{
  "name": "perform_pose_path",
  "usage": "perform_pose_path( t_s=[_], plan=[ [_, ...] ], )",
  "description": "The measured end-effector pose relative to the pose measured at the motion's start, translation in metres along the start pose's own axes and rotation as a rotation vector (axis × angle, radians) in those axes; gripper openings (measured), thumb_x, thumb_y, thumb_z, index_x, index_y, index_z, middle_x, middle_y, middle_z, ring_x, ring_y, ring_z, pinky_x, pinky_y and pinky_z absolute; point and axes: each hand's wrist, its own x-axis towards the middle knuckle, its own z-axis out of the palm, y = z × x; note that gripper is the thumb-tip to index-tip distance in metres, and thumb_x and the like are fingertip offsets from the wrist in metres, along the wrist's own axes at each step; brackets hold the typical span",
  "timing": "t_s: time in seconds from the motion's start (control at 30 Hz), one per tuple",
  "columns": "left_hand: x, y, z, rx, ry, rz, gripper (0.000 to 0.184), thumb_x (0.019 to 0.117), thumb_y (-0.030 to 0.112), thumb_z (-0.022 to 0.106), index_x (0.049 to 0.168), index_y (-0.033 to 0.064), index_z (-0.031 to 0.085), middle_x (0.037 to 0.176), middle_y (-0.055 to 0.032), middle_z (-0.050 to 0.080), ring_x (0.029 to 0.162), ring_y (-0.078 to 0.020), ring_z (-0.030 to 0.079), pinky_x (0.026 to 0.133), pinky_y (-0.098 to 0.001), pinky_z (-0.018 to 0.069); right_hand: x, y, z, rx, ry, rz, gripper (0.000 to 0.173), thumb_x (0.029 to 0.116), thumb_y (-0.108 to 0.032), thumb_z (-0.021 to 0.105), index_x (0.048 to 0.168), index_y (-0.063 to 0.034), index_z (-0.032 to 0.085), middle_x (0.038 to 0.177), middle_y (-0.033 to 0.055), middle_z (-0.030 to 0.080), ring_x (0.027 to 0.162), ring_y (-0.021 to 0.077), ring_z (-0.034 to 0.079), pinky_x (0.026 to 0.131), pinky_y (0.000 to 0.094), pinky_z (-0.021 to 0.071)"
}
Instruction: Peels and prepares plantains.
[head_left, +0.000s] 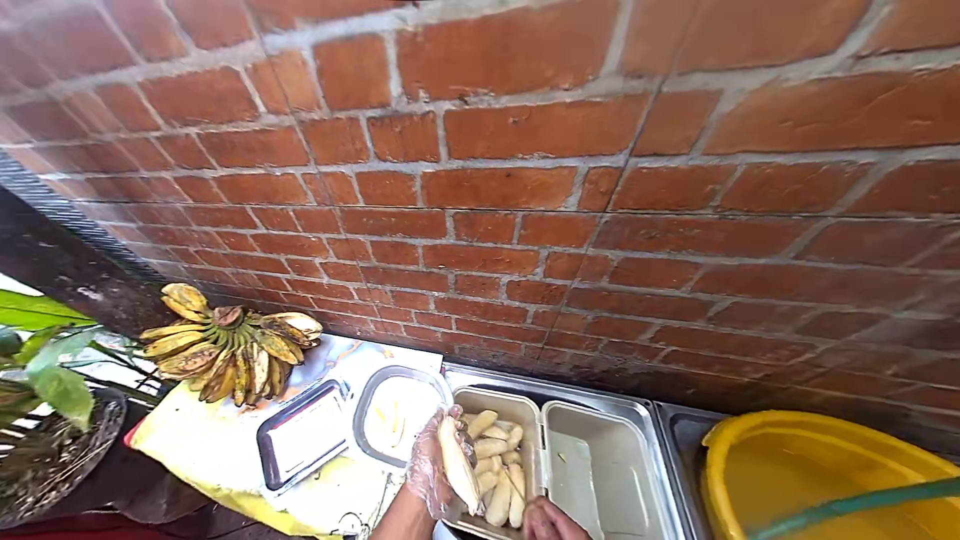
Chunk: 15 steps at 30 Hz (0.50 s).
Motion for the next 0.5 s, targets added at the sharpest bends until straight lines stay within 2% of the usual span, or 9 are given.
perform_pose_path(
  t_s=[0.13,0.3,0.5],
  plan=[
    [-0.026,0.039,0.007,-0.072,0.099,0.082,0.043,0.1119,0.041,0.026,0.11,0.0079,0.054,0.068,-0.0032,0.055,0.05,-0.014,0.056,0.046,-0.0269,0.052,0.026,-0.037,0.049,0.005,-0.095,-0.137,0.04,0.1129,-0.031,0.037,0.098,-0.0027,0.061,0.074,0.0039,0.057,0.067,0.0117,0.056,0.062,0.0332,0.049],
    [-0.051,0.077,0.008,-0.026,0.232,0.222,0.04,0.1123,0.036,0.032,0.115,0.0023,0.054,0.073,-0.0097,0.059,0.055,-0.0194,0.061,0.05,-0.0322,0.0558,0.046,-0.056,0.093,0.012,-0.141,-0.234,0.041,0.1127,-0.034,0.038,0.096,-0.0042,0.06,0.071,0.0026,0.054,0.062,0.0106,0.054,0.058,0.0307,0.0471],
    [-0.066,0.107,-0.003,-0.05,0.228,0.187,0.04,0.1118,0.039,0.033,0.109,0.0039,0.053,0.066,-0.0065,0.054,0.049,-0.017,0.056,0.045,-0.0299,0.0527,0.058,-0.066,0.127,0.002,-0.133,-0.254,0.041,0.1126,-0.035,0.039,0.094,-0.0049,0.059,0.07,0.0014,0.053,0.061,0.009,0.052,0.057,0.0286,0.0458]
  ],
)
